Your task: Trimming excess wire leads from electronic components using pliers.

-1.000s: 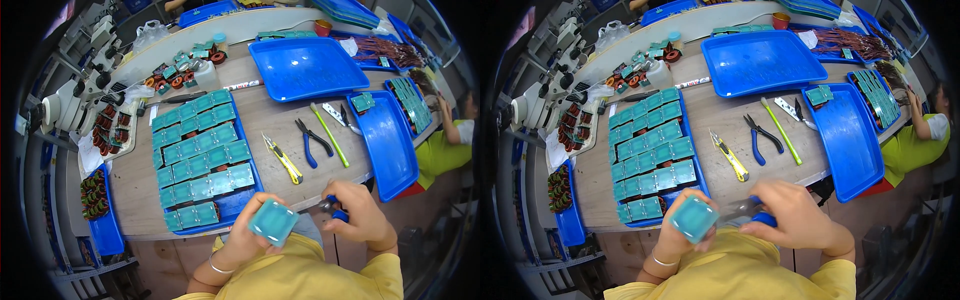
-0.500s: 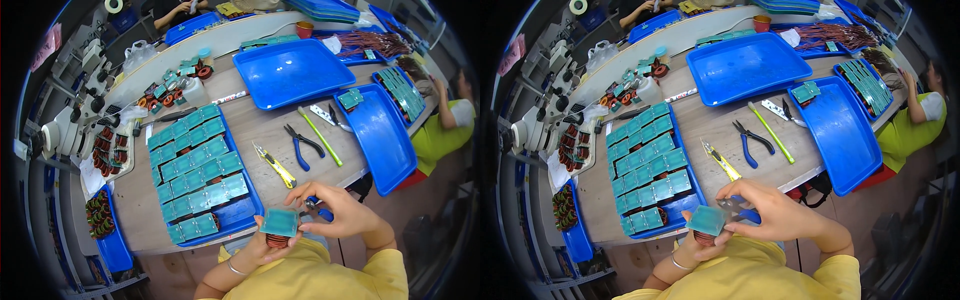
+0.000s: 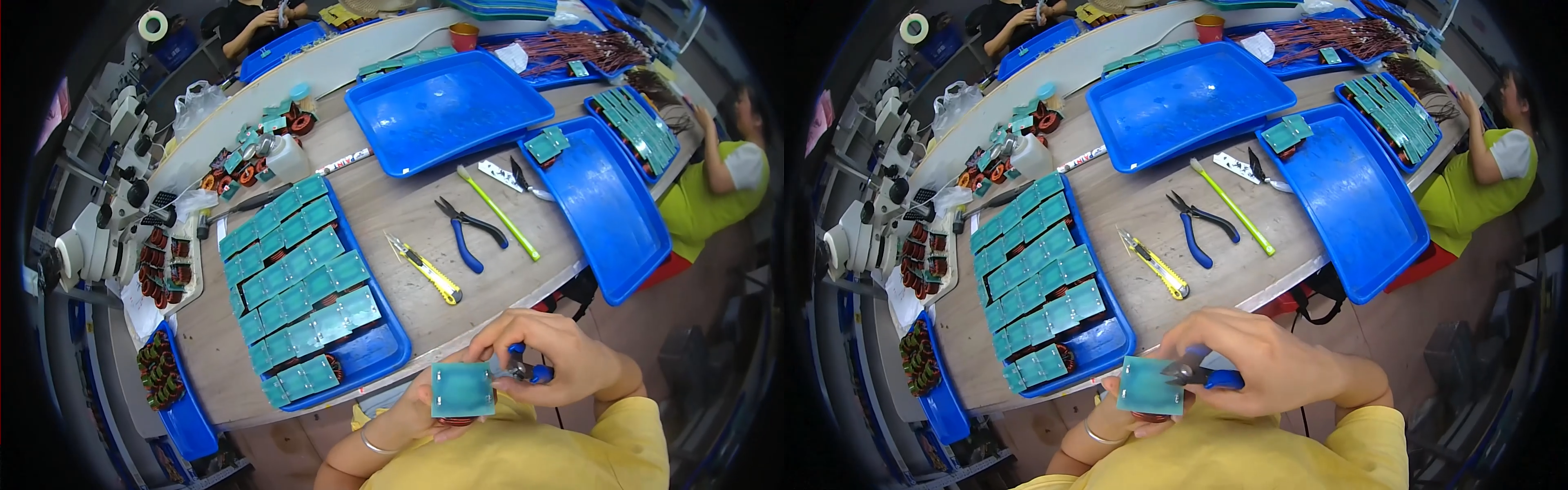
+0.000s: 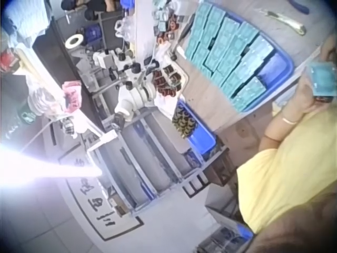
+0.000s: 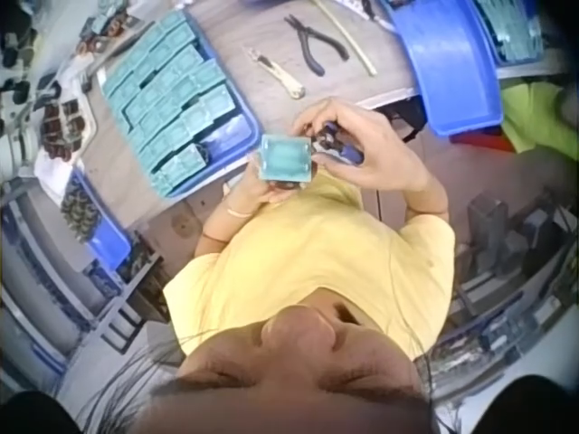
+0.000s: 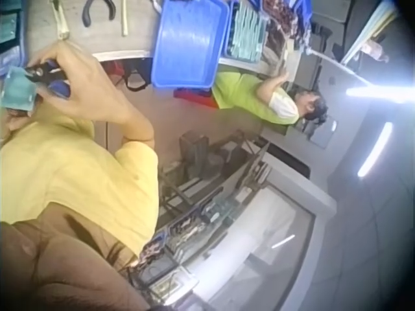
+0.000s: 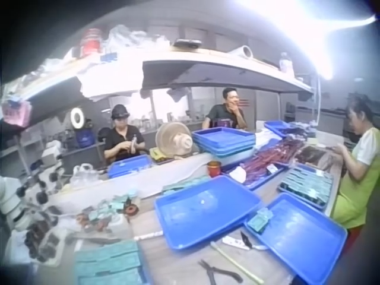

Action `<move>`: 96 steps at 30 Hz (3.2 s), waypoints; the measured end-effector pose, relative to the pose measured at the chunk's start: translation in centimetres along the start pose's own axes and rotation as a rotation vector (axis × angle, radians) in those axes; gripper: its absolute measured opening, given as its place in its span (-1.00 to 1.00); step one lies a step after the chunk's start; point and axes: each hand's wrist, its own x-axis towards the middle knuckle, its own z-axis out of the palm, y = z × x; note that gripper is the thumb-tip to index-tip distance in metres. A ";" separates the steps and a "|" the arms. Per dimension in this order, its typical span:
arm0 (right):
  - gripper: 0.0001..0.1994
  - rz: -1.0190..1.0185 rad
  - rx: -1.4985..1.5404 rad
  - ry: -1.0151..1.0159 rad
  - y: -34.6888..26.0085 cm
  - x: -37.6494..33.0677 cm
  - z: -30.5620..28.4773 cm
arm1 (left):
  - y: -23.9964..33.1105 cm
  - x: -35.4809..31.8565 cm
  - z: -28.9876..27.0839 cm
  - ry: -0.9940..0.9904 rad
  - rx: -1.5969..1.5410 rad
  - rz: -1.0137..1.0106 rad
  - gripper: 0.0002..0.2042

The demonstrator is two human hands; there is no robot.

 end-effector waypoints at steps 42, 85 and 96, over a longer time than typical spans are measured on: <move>-0.60 -0.010 0.182 -0.196 -1.0 1.9 -0.8 | -1.7 0.4 -1.6 -0.523 -0.605 -0.084 -0.07; -0.70 -0.211 0.368 -0.115 0.4 1.7 -1.1 | 1.5 -1.4 1.5 0.310 0.721 0.643 -0.23; -0.57 -0.183 0.369 0.122 0.6 1.3 1.1 | 1.9 -1.0 2.5 0.401 0.725 0.709 -0.30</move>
